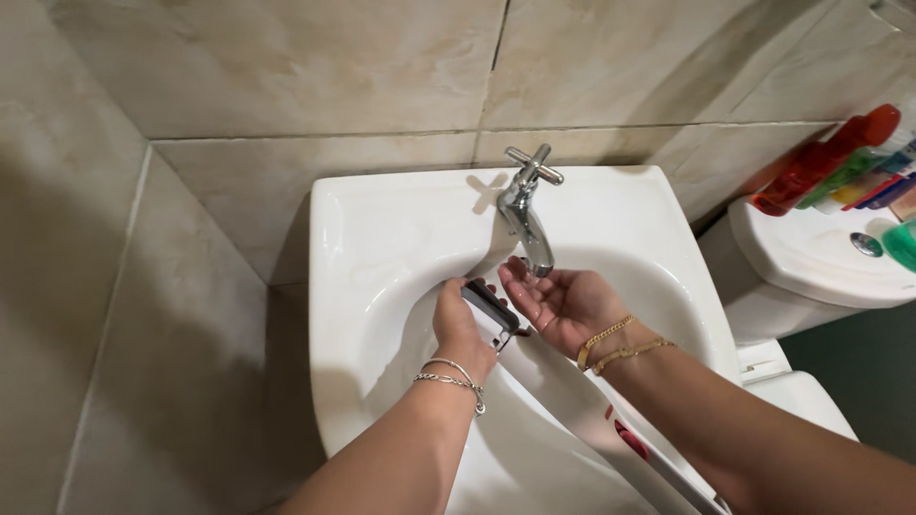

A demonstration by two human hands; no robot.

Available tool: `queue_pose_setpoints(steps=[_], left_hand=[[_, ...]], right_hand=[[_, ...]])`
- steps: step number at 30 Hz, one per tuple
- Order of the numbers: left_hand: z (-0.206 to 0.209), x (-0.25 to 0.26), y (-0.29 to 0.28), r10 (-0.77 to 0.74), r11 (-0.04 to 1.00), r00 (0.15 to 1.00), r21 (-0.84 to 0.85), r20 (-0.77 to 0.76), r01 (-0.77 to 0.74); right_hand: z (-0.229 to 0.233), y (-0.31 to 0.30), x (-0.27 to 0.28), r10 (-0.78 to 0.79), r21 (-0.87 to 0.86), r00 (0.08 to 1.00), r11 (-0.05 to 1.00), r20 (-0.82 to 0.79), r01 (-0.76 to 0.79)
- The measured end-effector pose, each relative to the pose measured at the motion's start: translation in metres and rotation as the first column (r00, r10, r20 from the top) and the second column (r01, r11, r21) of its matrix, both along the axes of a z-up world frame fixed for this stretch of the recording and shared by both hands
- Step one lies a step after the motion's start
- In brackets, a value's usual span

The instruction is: The person rinses the components of a handheld cleaning device under a bathroom faucet, then attaches the suction head and water reservoir to the main handle unit.

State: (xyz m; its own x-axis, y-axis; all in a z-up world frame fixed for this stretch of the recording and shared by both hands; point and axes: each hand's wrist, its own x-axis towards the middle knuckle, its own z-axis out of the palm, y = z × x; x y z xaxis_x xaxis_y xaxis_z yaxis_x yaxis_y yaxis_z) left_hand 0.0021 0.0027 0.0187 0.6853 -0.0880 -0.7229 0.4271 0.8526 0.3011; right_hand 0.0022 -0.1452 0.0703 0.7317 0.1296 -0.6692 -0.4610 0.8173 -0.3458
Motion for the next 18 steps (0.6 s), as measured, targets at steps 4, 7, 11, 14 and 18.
queue_pose_setpoints(steps=[4,7,11,14,18], left_hand=[[0.009,0.005,-0.01,-0.028,1.0,0.998,-0.012,0.054,0.028],[0.014,0.009,-0.018,-0.034,0.999,0.996,0.008,0.084,0.033],[0.016,0.013,-0.028,-0.023,0.999,0.999,-0.025,0.045,0.024],[0.013,0.014,-0.034,-0.06,0.997,0.996,-0.044,0.059,0.062],[0.017,0.018,-0.037,-0.094,0.995,0.995,-0.032,0.026,0.094]], right_hand=[[-0.004,-0.04,0.013,0.101,-0.109,0.995,0.989,0.019,-0.099],[0.037,-0.06,0.024,0.099,-0.242,0.995,0.965,-0.03,-0.103],[0.125,-0.044,0.03,0.274,-0.385,0.96,0.894,0.06,-0.231],[0.165,-0.002,0.048,0.49,-0.339,0.854,0.844,0.174,-0.416],[0.193,0.031,0.067,0.564,-0.47,0.79,0.78,0.242,-0.413]])
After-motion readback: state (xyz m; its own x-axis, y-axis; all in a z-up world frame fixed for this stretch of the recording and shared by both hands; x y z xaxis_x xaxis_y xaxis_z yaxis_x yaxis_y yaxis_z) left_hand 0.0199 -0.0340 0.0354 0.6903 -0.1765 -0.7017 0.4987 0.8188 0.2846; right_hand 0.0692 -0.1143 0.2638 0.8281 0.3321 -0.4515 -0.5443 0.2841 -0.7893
